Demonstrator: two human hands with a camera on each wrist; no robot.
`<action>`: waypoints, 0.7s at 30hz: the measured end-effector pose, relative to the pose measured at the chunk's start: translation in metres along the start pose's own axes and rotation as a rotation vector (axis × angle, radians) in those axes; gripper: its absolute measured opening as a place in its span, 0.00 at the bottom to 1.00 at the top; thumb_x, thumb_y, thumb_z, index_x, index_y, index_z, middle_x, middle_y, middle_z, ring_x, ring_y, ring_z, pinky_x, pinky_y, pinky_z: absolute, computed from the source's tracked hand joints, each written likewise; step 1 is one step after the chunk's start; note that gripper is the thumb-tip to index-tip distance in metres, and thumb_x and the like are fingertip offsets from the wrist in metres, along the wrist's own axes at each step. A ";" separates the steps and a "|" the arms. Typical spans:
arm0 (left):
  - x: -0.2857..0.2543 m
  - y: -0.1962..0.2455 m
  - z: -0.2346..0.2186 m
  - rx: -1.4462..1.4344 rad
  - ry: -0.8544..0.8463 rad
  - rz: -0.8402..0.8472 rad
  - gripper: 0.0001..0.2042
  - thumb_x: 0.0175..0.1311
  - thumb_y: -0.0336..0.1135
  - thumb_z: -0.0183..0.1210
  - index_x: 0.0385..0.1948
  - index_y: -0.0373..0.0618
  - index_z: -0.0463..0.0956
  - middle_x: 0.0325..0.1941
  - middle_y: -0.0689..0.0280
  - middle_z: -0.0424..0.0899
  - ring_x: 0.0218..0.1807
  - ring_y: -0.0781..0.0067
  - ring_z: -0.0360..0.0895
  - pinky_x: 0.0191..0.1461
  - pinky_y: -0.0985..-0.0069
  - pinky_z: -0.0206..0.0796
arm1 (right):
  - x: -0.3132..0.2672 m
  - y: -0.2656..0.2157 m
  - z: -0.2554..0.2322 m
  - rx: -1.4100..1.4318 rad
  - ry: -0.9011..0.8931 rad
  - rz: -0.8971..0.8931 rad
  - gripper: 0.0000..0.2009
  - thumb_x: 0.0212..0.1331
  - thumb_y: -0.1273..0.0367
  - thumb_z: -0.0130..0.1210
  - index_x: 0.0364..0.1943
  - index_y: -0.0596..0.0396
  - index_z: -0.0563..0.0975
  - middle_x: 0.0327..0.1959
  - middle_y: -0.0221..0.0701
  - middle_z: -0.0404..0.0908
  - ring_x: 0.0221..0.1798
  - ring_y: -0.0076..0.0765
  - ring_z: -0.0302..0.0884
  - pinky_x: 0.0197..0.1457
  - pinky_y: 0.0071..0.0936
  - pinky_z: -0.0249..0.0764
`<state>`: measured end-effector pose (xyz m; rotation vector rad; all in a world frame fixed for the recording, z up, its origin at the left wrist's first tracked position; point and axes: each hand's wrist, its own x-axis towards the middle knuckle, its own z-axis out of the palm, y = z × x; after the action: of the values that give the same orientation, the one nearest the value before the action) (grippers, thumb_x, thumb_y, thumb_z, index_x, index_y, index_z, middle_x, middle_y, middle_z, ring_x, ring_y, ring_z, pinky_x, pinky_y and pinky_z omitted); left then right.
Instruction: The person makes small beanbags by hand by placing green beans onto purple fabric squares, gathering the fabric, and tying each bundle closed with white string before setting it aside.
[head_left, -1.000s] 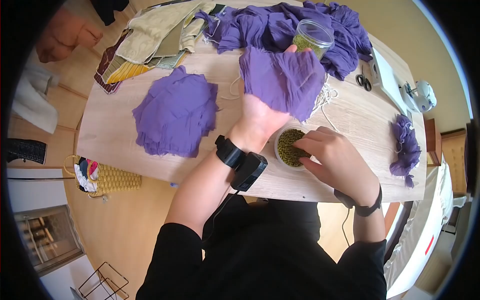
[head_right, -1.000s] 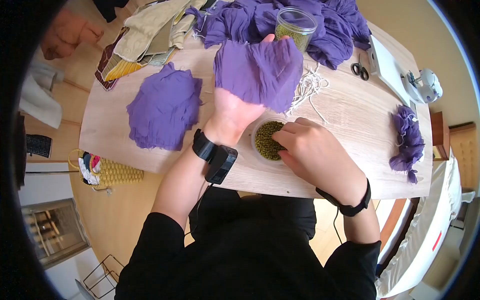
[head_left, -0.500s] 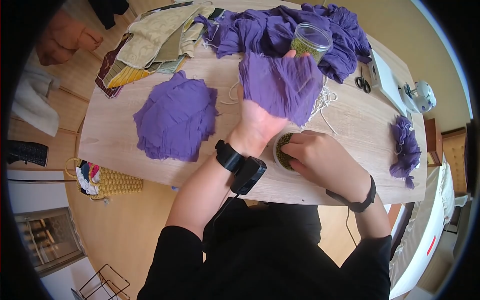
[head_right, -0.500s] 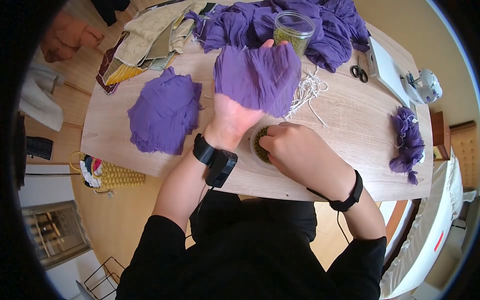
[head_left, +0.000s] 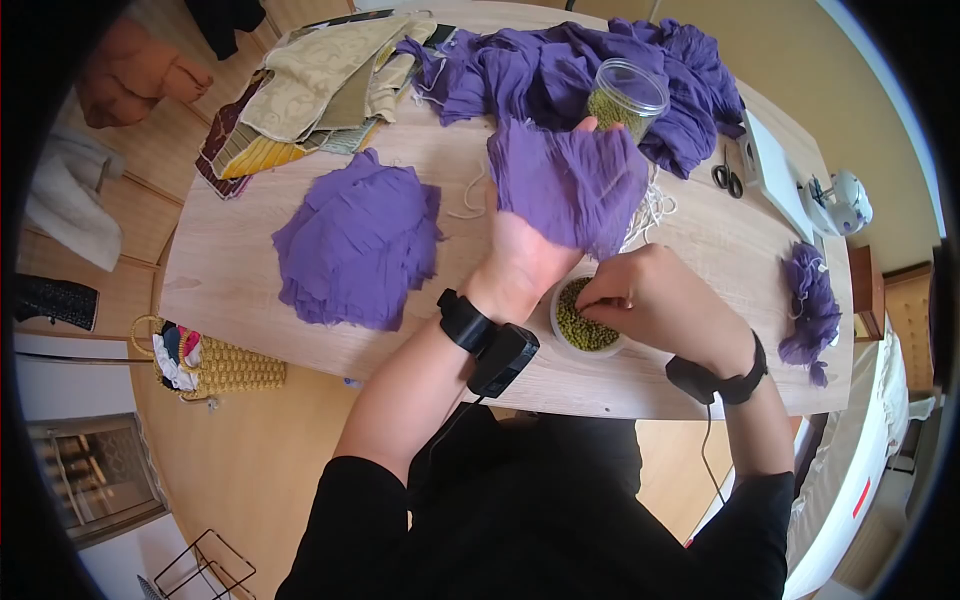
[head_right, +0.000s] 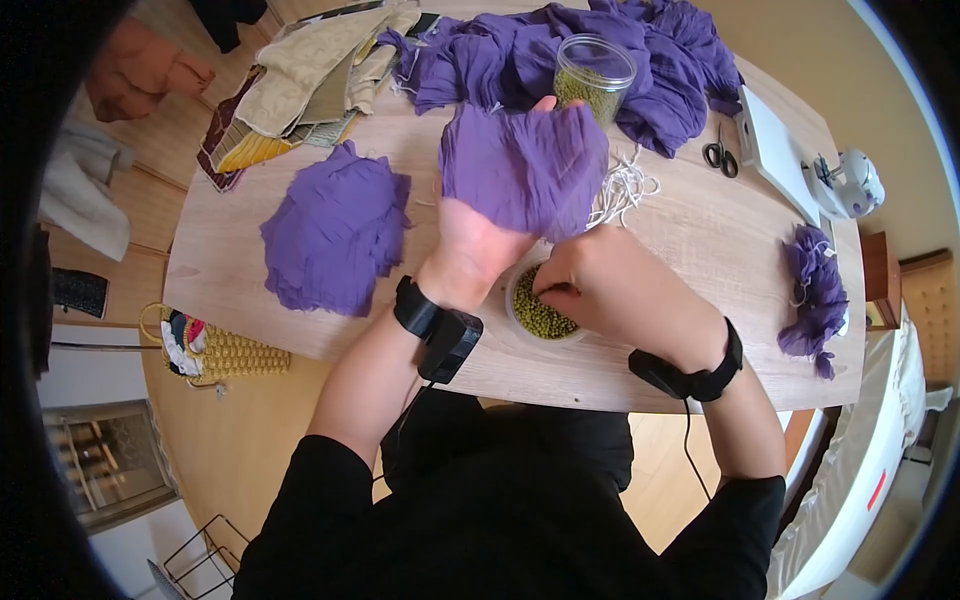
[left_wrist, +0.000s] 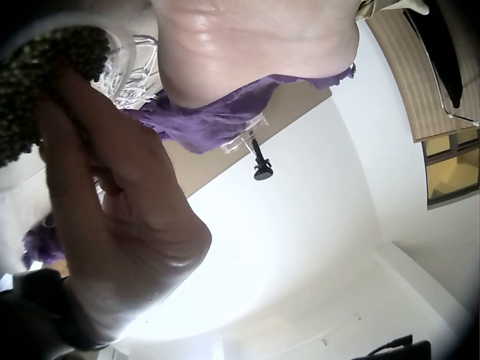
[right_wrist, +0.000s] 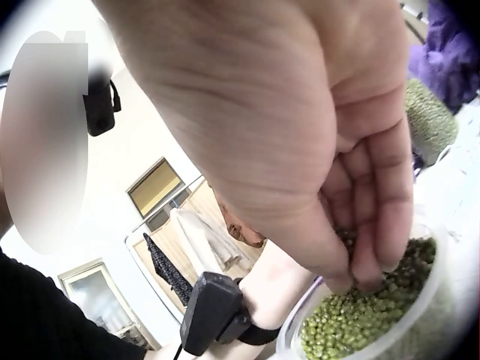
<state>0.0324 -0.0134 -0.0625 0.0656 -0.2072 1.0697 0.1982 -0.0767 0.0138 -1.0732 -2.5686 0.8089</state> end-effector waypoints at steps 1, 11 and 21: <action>0.000 0.000 0.000 0.036 0.008 0.009 0.35 0.83 0.57 0.43 0.79 0.38 0.57 0.82 0.50 0.64 0.81 0.52 0.64 0.87 0.53 0.50 | 0.001 0.001 -0.005 0.046 0.001 0.015 0.06 0.53 0.75 0.66 0.35 0.61 0.88 0.34 0.42 0.88 0.36 0.51 0.86 0.42 0.38 0.82; 0.001 -0.001 -0.010 0.228 -0.004 0.006 0.35 0.81 0.63 0.39 0.71 0.38 0.68 0.72 0.53 0.76 0.70 0.54 0.75 0.78 0.56 0.65 | 0.061 0.006 -0.075 0.105 0.106 0.144 0.08 0.54 0.75 0.67 0.37 0.62 0.89 0.30 0.39 0.90 0.32 0.34 0.88 0.39 0.30 0.82; 0.006 -0.001 -0.013 0.115 -0.074 0.012 0.26 0.84 0.53 0.46 0.68 0.38 0.66 0.66 0.58 0.75 0.67 0.63 0.75 0.75 0.65 0.69 | 0.090 0.027 -0.054 -0.309 0.127 -0.016 0.08 0.49 0.76 0.66 0.35 0.61 0.89 0.32 0.43 0.89 0.35 0.47 0.88 0.41 0.35 0.82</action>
<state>0.0377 -0.0069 -0.0742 0.2078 -0.2131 1.0915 0.1741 0.0248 0.0434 -1.1435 -2.6438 0.3315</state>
